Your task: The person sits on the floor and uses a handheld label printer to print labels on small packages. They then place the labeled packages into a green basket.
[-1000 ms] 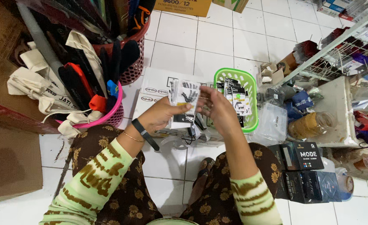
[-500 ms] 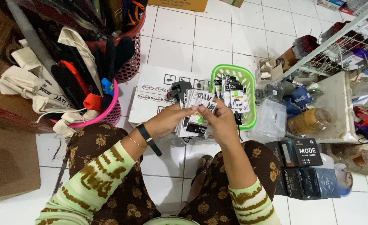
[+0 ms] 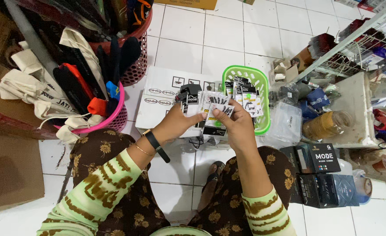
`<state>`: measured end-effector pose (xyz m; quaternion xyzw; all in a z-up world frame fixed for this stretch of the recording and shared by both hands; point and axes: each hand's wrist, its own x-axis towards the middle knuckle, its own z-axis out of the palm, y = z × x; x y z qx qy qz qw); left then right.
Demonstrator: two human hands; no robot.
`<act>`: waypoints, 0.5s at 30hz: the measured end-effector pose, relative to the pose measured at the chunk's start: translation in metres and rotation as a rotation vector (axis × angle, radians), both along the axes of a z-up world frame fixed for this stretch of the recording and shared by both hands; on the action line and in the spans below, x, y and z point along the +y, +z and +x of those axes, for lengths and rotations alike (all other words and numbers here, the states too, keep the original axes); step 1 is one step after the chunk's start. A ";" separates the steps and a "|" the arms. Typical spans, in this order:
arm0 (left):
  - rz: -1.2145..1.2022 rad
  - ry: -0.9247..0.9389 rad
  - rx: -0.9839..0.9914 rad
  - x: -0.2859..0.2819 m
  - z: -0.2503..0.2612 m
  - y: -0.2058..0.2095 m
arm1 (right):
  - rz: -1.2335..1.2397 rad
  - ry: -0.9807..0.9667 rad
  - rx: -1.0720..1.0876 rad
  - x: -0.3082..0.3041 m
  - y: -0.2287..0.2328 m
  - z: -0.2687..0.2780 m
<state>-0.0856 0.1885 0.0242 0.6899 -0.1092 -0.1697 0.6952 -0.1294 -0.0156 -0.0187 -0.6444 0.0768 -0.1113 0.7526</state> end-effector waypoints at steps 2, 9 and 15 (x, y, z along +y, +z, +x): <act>0.030 0.021 0.008 0.002 -0.002 -0.004 | 0.009 -0.003 -0.003 -0.001 -0.011 0.004; 0.122 0.041 0.068 0.003 0.001 -0.003 | 0.079 -0.078 0.032 -0.005 -0.022 0.010; 0.073 0.081 -0.029 0.001 0.005 -0.024 | 0.169 -0.080 0.032 -0.007 -0.027 0.016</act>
